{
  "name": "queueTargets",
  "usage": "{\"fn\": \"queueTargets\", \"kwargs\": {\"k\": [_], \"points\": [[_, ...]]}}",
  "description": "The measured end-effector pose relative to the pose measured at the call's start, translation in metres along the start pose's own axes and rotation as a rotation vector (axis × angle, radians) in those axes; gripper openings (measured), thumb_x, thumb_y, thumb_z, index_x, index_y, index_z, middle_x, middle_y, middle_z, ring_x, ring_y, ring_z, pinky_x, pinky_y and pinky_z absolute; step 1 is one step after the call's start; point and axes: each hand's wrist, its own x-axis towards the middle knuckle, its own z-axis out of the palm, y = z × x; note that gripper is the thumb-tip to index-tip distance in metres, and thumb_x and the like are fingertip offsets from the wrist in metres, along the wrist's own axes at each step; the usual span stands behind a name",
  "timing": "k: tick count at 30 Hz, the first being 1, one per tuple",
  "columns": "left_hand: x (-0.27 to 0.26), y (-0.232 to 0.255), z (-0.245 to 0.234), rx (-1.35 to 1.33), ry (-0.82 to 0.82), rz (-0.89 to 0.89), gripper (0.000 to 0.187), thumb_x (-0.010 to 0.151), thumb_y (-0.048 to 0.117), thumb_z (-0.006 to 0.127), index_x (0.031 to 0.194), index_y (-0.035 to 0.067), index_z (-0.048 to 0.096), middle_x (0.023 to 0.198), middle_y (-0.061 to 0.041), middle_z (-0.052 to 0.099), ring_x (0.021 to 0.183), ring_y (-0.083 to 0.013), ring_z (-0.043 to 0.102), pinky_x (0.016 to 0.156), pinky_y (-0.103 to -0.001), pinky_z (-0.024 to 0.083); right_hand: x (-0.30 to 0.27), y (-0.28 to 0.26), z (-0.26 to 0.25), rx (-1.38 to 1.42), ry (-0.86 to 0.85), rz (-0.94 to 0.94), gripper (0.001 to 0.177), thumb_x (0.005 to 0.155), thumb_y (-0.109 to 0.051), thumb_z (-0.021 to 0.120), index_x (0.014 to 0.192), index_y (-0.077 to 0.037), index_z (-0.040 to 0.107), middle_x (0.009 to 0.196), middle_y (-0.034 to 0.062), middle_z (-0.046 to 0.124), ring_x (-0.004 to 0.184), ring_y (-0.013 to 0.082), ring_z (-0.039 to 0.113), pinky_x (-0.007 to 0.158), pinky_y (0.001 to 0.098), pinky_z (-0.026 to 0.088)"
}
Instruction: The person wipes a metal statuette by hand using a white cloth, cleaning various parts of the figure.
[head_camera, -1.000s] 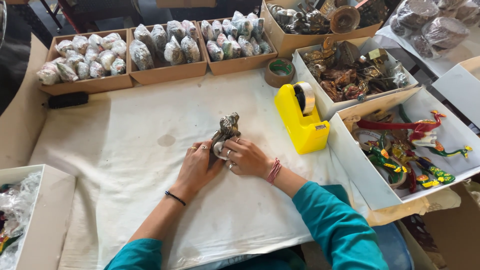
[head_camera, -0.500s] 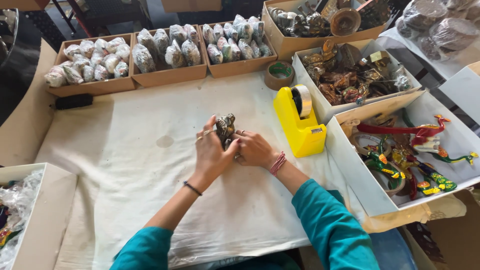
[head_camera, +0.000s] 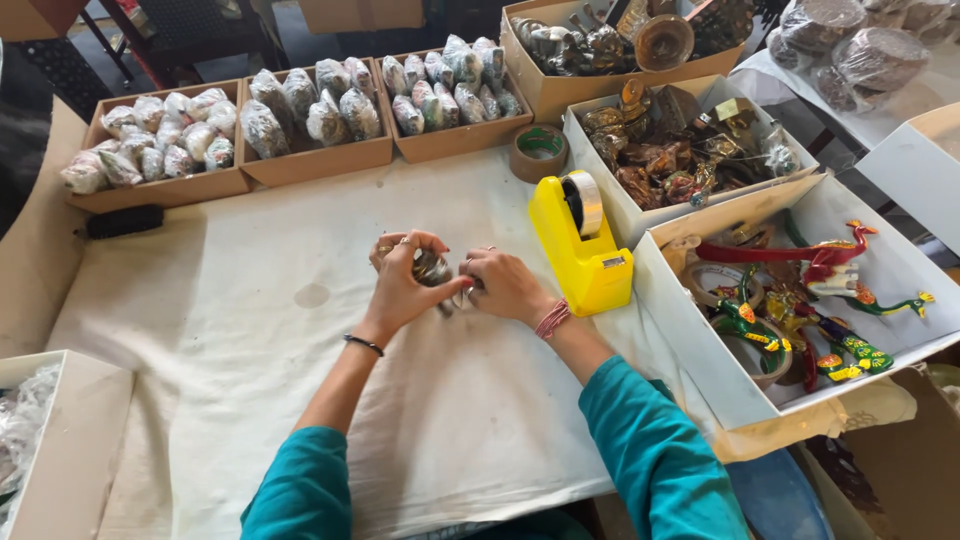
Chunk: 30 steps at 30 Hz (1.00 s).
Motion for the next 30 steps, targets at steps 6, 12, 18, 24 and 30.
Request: {"fn": "queueTargets", "kwargs": {"k": [6,12,18,24,30], "points": [[-0.009,0.004,-0.018,-0.14,-0.089,-0.062,0.088,0.069,0.039,0.091,0.14,0.008,0.049,0.13,-0.007,0.059,0.121,-0.0294,0.041,0.108,-0.041,0.033,0.002,0.011,0.005,0.289,0.189,0.316,0.022,0.077,0.002,0.062,0.096,-0.001,0.073,0.095,0.0126,0.069,0.077,0.0269,0.07,0.073,0.0366,0.057],[-0.045,-0.019,0.021,-0.257,0.064,-0.32,0.093,0.08,0.037,0.087,0.146,-0.001,0.033,0.14,-0.019,0.044,0.131,-0.0317,0.042,0.112,-0.043,0.035,0.017,-0.072,-0.026,0.512,0.358,0.041,0.042,0.083,0.005,0.059,0.123,-0.003,0.068,0.118,0.0128,0.064,0.094,0.0266,0.07,0.078,0.033,0.059],[-0.051,-0.01,0.014,-0.292,-0.002,-0.217,0.074,0.088,0.015,0.077,0.149,0.003,0.037,0.151,-0.019,0.04,0.137,-0.0321,0.037,0.118,-0.044,0.03,0.011,-0.06,-0.012,0.086,0.255,-0.216,0.05,0.074,0.006,0.064,0.122,-0.006,0.074,0.125,0.014,0.067,0.11,0.0349,0.062,0.101,0.0431,0.052],[-0.046,0.021,-0.006,-0.58,-0.043,-0.411,0.096,0.088,0.027,0.074,0.163,0.01,0.018,0.142,-0.018,0.035,0.133,-0.0317,0.038,0.115,-0.041,0.035,0.002,-0.021,-0.002,0.087,0.337,-0.111,0.02,0.086,0.003,0.068,0.101,-0.008,0.074,0.115,0.0101,0.071,0.103,0.0299,0.067,0.094,0.0389,0.057],[-0.053,-0.008,0.007,-0.559,-0.015,-0.304,0.072,0.106,0.041,0.046,0.165,0.009,0.018,0.164,-0.02,0.025,0.152,-0.0324,0.02,0.124,-0.043,0.02,0.006,-0.032,0.001,0.636,0.34,0.319,0.04,0.089,0.003,0.053,0.124,-0.002,0.071,0.123,0.0157,0.069,0.09,0.0326,0.063,0.081,0.036,0.055]]}}
